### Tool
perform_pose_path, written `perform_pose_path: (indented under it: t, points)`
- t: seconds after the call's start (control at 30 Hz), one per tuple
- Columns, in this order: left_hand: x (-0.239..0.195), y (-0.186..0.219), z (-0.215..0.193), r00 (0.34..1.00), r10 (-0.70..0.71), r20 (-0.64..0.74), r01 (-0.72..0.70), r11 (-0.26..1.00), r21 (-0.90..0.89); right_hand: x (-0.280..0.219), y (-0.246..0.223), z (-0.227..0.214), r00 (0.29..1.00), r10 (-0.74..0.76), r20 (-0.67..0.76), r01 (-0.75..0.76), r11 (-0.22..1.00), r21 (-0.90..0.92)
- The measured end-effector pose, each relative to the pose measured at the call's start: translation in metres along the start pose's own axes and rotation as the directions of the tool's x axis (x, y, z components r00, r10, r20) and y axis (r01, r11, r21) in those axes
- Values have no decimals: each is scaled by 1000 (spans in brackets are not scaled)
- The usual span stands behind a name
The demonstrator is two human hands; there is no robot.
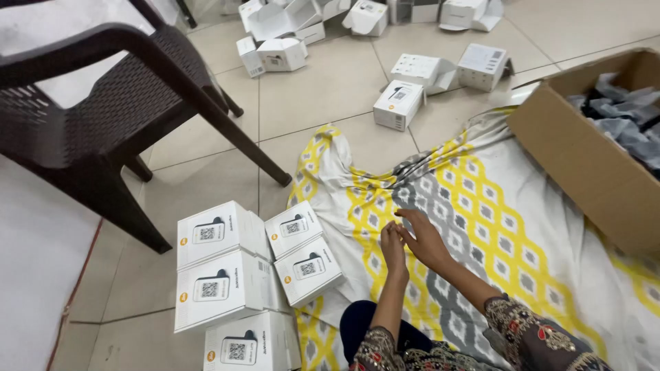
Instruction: The person packs electronic components and antennas into individual white boxes.
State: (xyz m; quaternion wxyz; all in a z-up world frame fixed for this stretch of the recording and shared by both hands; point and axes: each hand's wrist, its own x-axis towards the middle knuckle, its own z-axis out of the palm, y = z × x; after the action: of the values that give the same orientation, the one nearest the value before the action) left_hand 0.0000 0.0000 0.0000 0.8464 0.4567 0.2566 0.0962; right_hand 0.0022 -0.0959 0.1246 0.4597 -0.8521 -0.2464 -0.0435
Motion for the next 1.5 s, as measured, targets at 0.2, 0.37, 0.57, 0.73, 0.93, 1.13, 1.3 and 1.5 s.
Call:
perform_pose_path:
  t: [0.2, 0.37, 0.57, 0.73, 0.93, 1.13, 1.3, 1.5]
  points:
    - [-8, 35, 100, 974, 129, 189, -145, 987, 73, 4, -31, -103, 981, -7, -192, 7, 1000, -1]
    - [-54, 31, 189, 949, 63, 310, -134, 968, 211, -24, 0, -178, 962, 64, -265, -79, 996, -48]
    - [41, -31, 256, 905, 159, 394, -336, 836, 434, 33, 98, -210, 944, 122, -307, -146, 988, -56]
    - [198, -27, 239, 868, 349, 354, -496, 567, 658, 134, 187, -162, 957, 150, -247, -141, 989, 53]
    - [388, 16, 167, 881, 396, 260, -364, 214, 907, 260, 261, -77, 984, 161, -79, -157, 986, 54]
    - [501, 52, 142, 883, 390, 260, -326, 111, 939, 367, 317, 8, 987, -50, 151, 90, 957, -275]
    - [529, 52, 147, 900, 376, 223, -333, 261, 906, 378, 319, 39, 998, 48, 28, -41, 972, -230]
    - [442, 77, 145, 983, 184, 8, -119, 598, 793, 357, 319, 34, 988, 137, 76, -151, 962, 228]
